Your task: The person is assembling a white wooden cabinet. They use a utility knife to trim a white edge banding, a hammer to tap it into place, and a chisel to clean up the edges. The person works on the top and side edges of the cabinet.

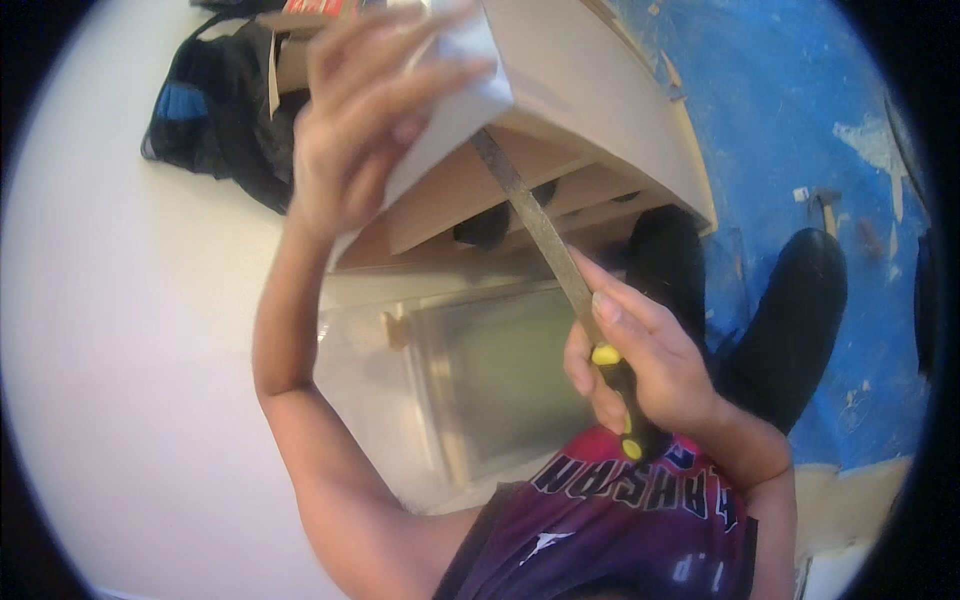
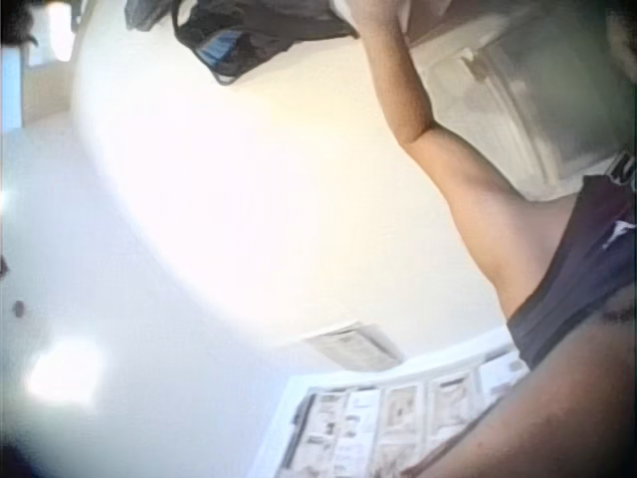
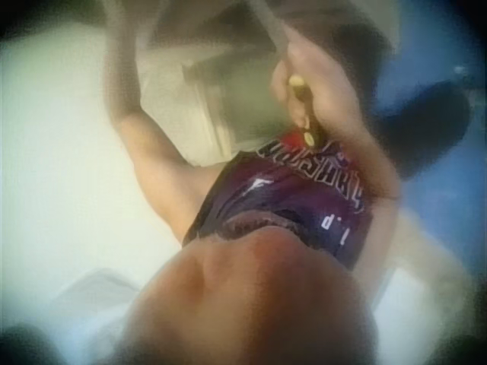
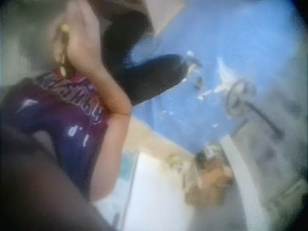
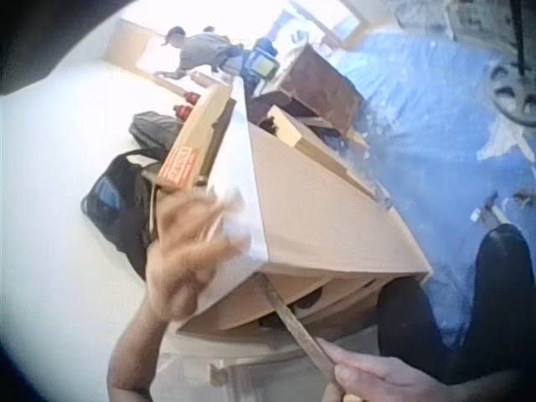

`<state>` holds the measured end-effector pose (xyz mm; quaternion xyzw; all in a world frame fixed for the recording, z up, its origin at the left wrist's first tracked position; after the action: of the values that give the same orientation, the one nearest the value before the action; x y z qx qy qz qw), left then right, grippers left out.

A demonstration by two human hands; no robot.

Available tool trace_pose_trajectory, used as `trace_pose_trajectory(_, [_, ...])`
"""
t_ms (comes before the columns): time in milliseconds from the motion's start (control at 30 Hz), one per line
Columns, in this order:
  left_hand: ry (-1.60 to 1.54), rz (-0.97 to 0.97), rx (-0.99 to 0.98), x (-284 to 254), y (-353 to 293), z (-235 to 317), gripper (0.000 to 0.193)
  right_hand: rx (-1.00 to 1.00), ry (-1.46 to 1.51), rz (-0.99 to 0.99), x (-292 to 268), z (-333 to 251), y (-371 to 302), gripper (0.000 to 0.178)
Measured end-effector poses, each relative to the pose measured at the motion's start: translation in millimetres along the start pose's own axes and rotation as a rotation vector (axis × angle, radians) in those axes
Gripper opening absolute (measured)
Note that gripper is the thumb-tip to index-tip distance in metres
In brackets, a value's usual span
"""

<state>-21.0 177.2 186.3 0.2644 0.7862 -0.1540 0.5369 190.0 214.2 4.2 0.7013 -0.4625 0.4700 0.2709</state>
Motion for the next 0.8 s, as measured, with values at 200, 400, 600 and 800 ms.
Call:
trace_pose_trajectory(200, [-0.501,0.045,-0.23,9,-4,5,0.027,-0.138,0.27,0.103,57,8,24,0.057])
trace_pose_trajectory(400, [-0.583,-0.011,-0.233,8,2,0,0.024,-0.116,0.766,0.114,115,5,22,0.057])
trace_pose_trajectory(600, [-0.677,-0.036,-0.192,9,3,-6,0.033,-0.188,0.679,0.38,143,-12,30,0.052])
trace_pose_trajectory(800, [-0.671,-0.083,-0.14,7,2,-8,0.031,-0.249,0.673,0.456,138,-17,56,0.05])
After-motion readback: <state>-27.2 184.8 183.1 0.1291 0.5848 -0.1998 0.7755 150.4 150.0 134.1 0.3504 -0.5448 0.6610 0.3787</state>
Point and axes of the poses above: each hand's wrist, its own y-axis towards the middle knuckle, its own x-axis out of the palm, z = x × y, the point moved 3 cm from there along y, towards the middle knuckle, and after that the axes turned 14 degrees about x, right-handed, at the moved point
